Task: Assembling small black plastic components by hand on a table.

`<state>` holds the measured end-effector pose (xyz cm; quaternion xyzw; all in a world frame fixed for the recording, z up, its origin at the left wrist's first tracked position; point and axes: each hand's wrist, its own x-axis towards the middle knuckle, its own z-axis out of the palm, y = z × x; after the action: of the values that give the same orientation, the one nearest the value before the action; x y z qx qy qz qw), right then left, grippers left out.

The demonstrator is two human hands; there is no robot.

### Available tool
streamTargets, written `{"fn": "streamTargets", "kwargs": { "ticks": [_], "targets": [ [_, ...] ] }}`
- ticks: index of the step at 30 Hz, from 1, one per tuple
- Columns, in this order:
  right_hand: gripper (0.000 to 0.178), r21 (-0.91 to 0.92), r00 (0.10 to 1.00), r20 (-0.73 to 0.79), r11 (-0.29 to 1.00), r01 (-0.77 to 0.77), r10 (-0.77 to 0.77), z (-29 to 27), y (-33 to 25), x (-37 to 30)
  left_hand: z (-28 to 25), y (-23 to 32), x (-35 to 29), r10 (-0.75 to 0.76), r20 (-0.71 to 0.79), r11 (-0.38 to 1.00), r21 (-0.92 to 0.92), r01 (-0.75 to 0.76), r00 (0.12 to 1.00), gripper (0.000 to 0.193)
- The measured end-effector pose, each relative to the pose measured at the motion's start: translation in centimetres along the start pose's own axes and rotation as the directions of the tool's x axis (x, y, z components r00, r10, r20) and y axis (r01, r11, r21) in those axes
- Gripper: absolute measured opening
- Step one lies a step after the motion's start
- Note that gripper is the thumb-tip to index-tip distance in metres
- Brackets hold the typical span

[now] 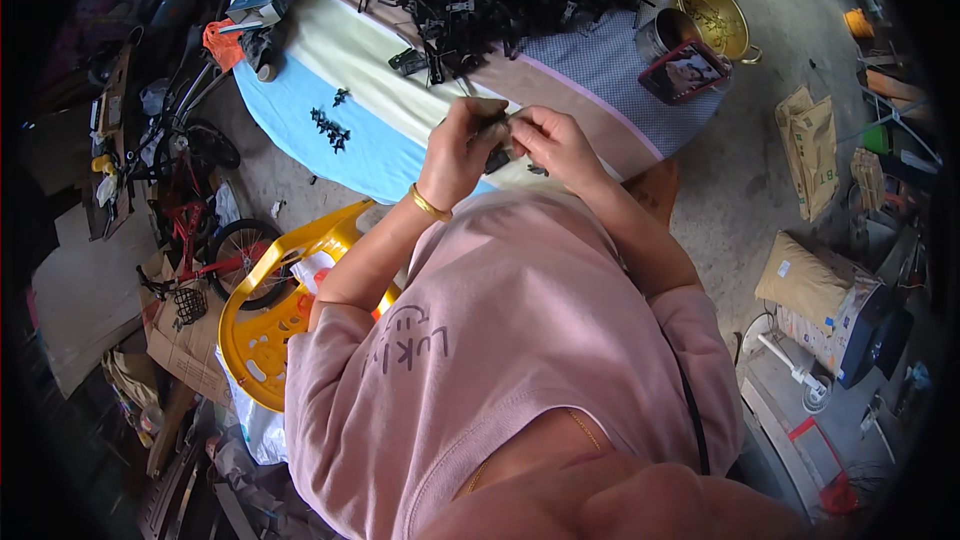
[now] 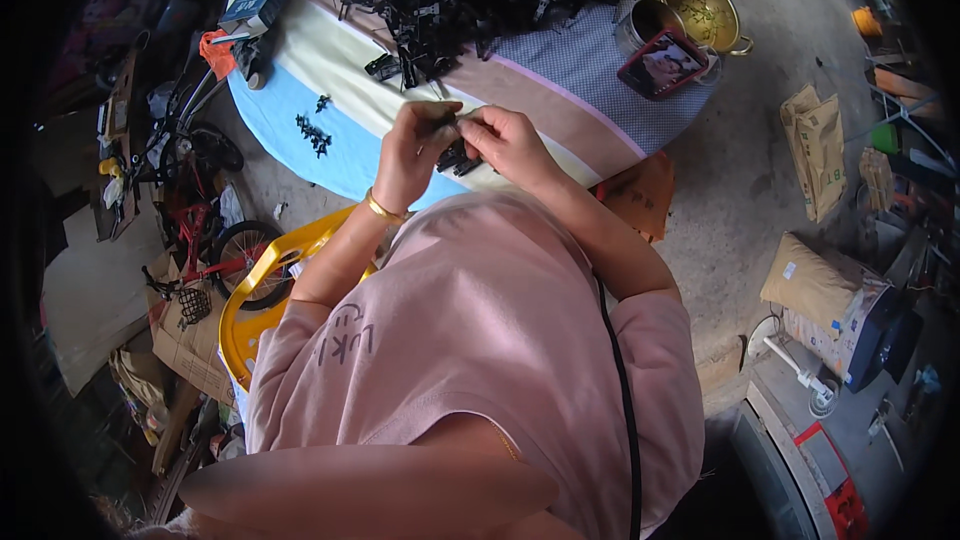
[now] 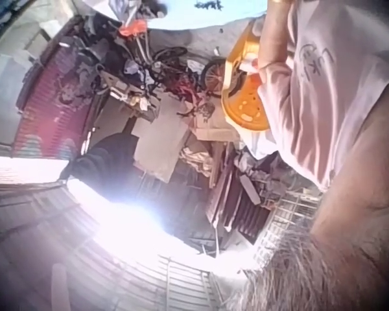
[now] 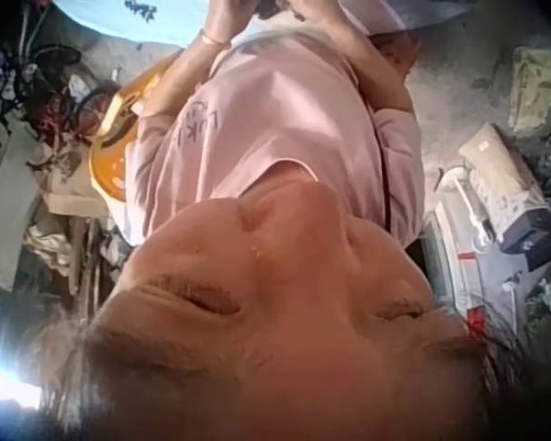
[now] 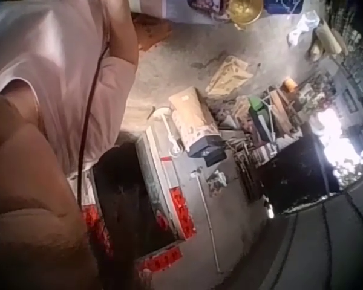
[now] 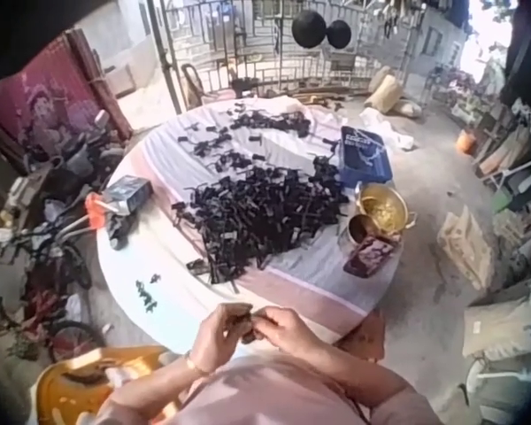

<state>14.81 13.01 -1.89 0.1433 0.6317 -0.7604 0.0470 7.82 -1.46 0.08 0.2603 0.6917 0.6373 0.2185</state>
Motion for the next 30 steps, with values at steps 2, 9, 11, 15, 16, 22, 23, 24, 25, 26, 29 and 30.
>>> {"fn": "streamTargets", "kwargs": {
  "ticks": [2, 9, 11, 15, 16, 22, 23, 24, 25, 26, 29, 30],
  "targets": [
    [0.014, -0.08, 0.981, -0.055, 0.98, 0.18, -0.184, -0.1, -0.2, -0.1, -0.5, 0.5, 1.1, -0.153, -0.061, 0.887, -0.448, 0.11, 0.986, 0.015],
    [0.018, -0.358, 0.862, -0.063, 0.818, 0.45, -0.502, 0.7, -2.5, -1.0, -2.4, 0.1, 1.5, -0.434, 0.25, 0.299, -0.866, 0.4, 0.865, 0.027],
    [0.014, -0.342, 0.816, -0.011, 0.769, 0.54, -0.578, 0.8, -3.2, -1.1, -1.9, -0.6, 1.0, -0.427, 0.242, 0.271, -0.885, 0.378, 0.871, 0.027],
    [0.014, -0.388, 0.77, -0.008, 0.712, 0.586, -0.638, 1.2, -3.4, -1.1, -1.4, -0.7, 0.0, -0.342, 0.283, 0.38, -0.83, 0.407, 0.896, 0.03],
    [0.014, -0.386, 0.771, -0.004, 0.712, 0.586, -0.637, 1.2, -3.2, -1.0, -1.4, -0.6, -0.3, -0.313, 0.318, 0.478, -0.761, 0.438, 0.895, 0.031],
    [0.016, -0.113, 0.931, -0.176, 0.946, 0.305, -0.321, 1.0, -2.3, -0.1, -1.3, 2.2, -0.1, -0.331, 0.281, 0.794, -0.434, 0.427, 0.901, 0.035],
    [0.016, -0.128, 0.928, -0.176, 0.943, 0.308, -0.327, 0.9, -2.1, 0.0, -1.0, 1.8, -0.3, -0.242, 0.282, 0.846, -0.407, 0.344, 0.928, 0.038],
    [0.016, -0.124, 0.93, -0.167, 0.943, 0.308, -0.326, 0.7, -2.2, 0.0, -0.8, 1.4, -0.3, -0.15, 0.29, 0.889, -0.379, 0.257, 0.945, 0.04],
    [0.015, -0.095, 0.971, -0.103, 0.974, 0.208, -0.217, 0.4, -2.3, 0.0, -0.9, 1.1, -0.2, -0.2, 0.278, 0.9, -0.327, 0.288, 0.939, 0.039],
    [0.015, -0.074, 0.994, -0.037, 0.992, 0.103, -0.106, 0.3, -2.4, 0.1, -0.9, 0.9, -0.4, -0.202, 0.273, 0.901, -0.325, 0.288, 0.941, 0.039],
    [0.014, 0.044, 0.998, 0.002, 0.997, 0.069, -0.07, -0.2, -2.0, -0.2, -0.6, 0.8, -0.5, -0.24, 0.204, 0.891, -0.342, 0.299, 0.949, 0.033],
    [0.016, 0.129, 0.999, 0.033, 0.992, -0.009, 0.005, -0.3, -2.1, -0.4, -0.5, 0.8, -0.5, -0.23, 0.157, 0.883, -0.38, 0.274, 0.96, 0.031]
  ]
}}
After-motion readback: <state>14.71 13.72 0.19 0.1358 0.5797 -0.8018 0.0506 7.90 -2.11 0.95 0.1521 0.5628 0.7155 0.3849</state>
